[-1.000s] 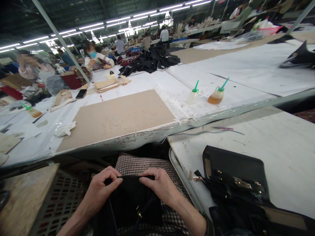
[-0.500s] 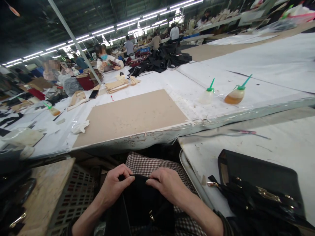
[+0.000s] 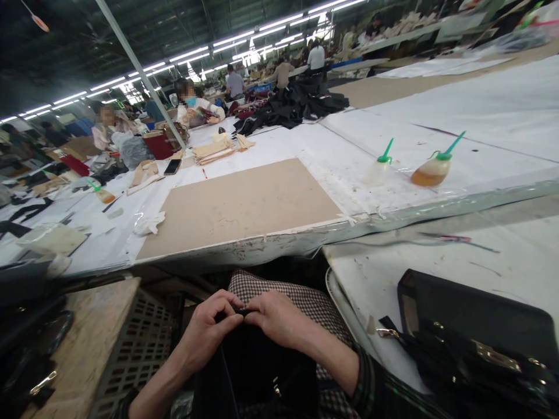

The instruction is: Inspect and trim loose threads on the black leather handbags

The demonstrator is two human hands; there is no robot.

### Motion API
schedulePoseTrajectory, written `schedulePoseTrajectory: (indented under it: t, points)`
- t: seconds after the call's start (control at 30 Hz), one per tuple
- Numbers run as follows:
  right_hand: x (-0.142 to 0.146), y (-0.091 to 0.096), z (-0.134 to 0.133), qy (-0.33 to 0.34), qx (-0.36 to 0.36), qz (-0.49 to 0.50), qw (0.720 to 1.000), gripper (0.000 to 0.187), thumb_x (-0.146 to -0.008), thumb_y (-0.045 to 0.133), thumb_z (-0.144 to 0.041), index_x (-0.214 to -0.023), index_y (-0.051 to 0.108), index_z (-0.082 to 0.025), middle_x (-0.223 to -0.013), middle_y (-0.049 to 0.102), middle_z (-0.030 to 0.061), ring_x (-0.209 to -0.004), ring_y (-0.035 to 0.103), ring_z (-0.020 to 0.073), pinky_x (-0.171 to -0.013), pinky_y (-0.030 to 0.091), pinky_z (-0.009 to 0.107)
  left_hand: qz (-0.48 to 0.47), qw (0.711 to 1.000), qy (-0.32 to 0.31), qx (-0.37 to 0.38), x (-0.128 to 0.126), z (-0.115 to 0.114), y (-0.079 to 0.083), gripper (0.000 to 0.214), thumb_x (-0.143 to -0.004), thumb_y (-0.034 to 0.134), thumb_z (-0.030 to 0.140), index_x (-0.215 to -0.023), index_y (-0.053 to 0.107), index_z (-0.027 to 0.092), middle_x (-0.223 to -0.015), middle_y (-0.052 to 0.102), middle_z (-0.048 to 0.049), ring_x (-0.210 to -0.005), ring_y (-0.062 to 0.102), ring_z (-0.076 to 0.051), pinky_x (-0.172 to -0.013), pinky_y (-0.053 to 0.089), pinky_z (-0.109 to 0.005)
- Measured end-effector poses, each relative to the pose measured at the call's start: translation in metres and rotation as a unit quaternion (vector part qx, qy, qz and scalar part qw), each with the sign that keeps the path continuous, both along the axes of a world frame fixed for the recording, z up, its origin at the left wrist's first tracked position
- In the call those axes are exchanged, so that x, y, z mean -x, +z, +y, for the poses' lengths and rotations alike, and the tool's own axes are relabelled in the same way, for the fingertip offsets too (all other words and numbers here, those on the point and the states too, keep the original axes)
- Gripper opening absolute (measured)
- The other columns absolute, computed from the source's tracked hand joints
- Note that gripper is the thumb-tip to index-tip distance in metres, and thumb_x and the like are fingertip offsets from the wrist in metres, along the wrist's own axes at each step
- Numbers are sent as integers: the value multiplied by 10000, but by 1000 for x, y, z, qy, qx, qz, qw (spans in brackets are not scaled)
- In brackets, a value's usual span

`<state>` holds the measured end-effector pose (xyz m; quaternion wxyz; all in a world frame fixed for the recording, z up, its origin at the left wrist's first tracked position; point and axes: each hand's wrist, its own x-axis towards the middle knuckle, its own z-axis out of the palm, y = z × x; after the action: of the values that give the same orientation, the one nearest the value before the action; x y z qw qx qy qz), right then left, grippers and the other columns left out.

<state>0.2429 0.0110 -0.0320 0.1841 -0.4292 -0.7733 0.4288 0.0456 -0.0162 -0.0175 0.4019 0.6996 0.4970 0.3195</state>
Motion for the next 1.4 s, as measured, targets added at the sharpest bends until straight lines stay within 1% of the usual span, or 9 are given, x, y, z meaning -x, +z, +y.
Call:
schedulePoseTrajectory:
  t: [0.13, 0.5, 0.77, 0.87, 0.97, 1.07, 1.17, 1.27, 1.4]
  points:
    - [0, 3, -2, -8, 1, -5, 1000, 219, -881, 608, -235, -677, 677, -193, -649, 658, -21, -631, 565, 155, -581, 325, 242, -5, 1000, 7, 7, -1, -3, 1, 203, -833, 622, 93, -659, 570, 182, -982, 664, -30, -939, 620, -173, -834, 455, -279]
    - [-2, 5, -8, -17, -15, -28, 999, 244, -892, 587, -243, -660, 649, -198, -615, 615, -24, -624, 556, 155, -581, 324, 240, 9, 999, 48, 15, -3, 2, -2, 256, -790, 639, 84, -579, 526, 175, -867, 685, -25, -824, 627, -165, -756, 447, -277]
    - [-6, 8, -2, 59, 25, 6, 998, 292, -960, 514, -338, -832, 719, -175, -750, 674, -1, -683, 560, 158, -614, 363, 237, -26, 999, 32, 29, -5, 2, -4, 210, -747, 649, 80, -651, 487, 176, -826, 641, -10, -796, 590, -146, -742, 434, -248]
    - [-5, 9, 4, 95, 34, 23, 995, 255, -954, 516, -308, -907, 730, -178, -800, 689, 2, -711, 579, 165, -641, 385, 242, -50, 994, 22, 99, -1, 8, 3, 253, -706, 673, 85, -853, 496, 190, -873, 620, 10, -818, 578, -142, -738, 438, -238]
    - [-8, 18, 10, 114, 12, 8, 993, 214, -932, 523, -240, -893, 725, -180, -781, 680, -2, -687, 574, 155, -640, 385, 239, -1, 977, -47, 208, 15, 19, 22, 372, -686, 730, 160, -1000, 532, 186, -933, 641, 2, -857, 587, -160, -730, 443, -243]
    - [-14, 33, 13, 128, -21, -11, 992, 192, -919, 533, -212, -854, 711, -183, -739, 657, -7, -668, 571, 144, -622, 377, 227, 78, 952, -111, 273, 33, 29, 45, 346, -688, 751, 232, -995, 604, 167, -907, 663, -2, -841, 593, -174, -710, 440, -250]
    - [-20, 49, 16, 132, -32, -53, 989, 174, -908, 553, -210, -883, 723, -185, -705, 654, 1, -645, 577, 150, -600, 376, 226, 90, 932, -153, 316, 40, 34, 58, 285, -718, 710, 222, -988, 650, 156, -890, 687, -10, -809, 602, -174, -686, 436, -250]
    - [-23, 53, 18, 138, -33, -73, 987, 177, -895, 573, -202, -973, 733, -205, -754, 687, 11, -690, 605, 167, -626, 392, 233, 62, 923, -173, 338, 38, 34, 56, 259, -735, 668, 180, -994, 673, 158, -885, 694, -6, -780, 593, -157, -669, 424, -233]
    - [-23, 40, 19, 145, 4, -35, 989, 200, -906, 540, -185, -935, 739, -188, -824, 714, 27, -762, 630, 183, -694, 431, 247, 6, 914, -162, 371, 34, 31, 41, 254, -733, 669, 163, -986, 683, 146, -833, 678, 2, -702, 550, -122, -633, 401, -211]
